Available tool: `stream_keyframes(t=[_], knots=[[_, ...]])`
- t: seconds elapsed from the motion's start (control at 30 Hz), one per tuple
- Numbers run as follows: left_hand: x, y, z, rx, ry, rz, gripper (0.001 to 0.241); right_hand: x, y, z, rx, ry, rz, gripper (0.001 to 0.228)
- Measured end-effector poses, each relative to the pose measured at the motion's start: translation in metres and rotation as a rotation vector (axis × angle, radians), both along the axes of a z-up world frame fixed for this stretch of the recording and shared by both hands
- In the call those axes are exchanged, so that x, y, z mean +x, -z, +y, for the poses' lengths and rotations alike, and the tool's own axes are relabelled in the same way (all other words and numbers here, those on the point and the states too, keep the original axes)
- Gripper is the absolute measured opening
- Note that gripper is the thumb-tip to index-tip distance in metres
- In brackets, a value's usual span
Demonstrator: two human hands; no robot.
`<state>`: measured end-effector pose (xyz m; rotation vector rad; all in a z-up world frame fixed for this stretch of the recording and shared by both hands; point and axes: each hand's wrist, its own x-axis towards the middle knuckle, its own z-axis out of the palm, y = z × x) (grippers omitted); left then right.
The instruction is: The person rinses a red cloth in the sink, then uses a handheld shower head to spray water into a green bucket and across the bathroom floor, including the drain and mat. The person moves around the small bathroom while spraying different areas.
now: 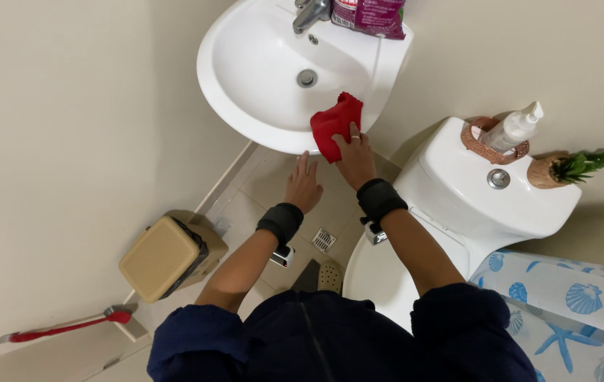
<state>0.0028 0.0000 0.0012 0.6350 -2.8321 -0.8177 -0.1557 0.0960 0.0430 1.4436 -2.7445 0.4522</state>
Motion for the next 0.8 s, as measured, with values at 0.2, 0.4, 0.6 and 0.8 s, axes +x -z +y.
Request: stream_keyframes(t=[0.2,0.4,0.6,0.8], knots=[[-0.018,-0.015,0.000,-0.082,-0.024,-0.003,0.074,-0.005,-0.004,0.011,-0.171,-0.044,-0.050,0.038],[-0.026,-0.034,0.009,-0.012,0.029,0.010,0.079,-0.043,0.017,0.032,-0.010,0.012,0.092,0.028],[-0.028,-0.035,0.013,-0.049,0.060,0.025,0.080,-0.030,-0.038,0.044,-0.009,-0.080,0.019,0.075],[-0.068,-0.049,0.003,-0.149,0.131,0.050,0.079,-0.031,-0.017,0.041,0.150,-0.082,-0.121,0.065]])
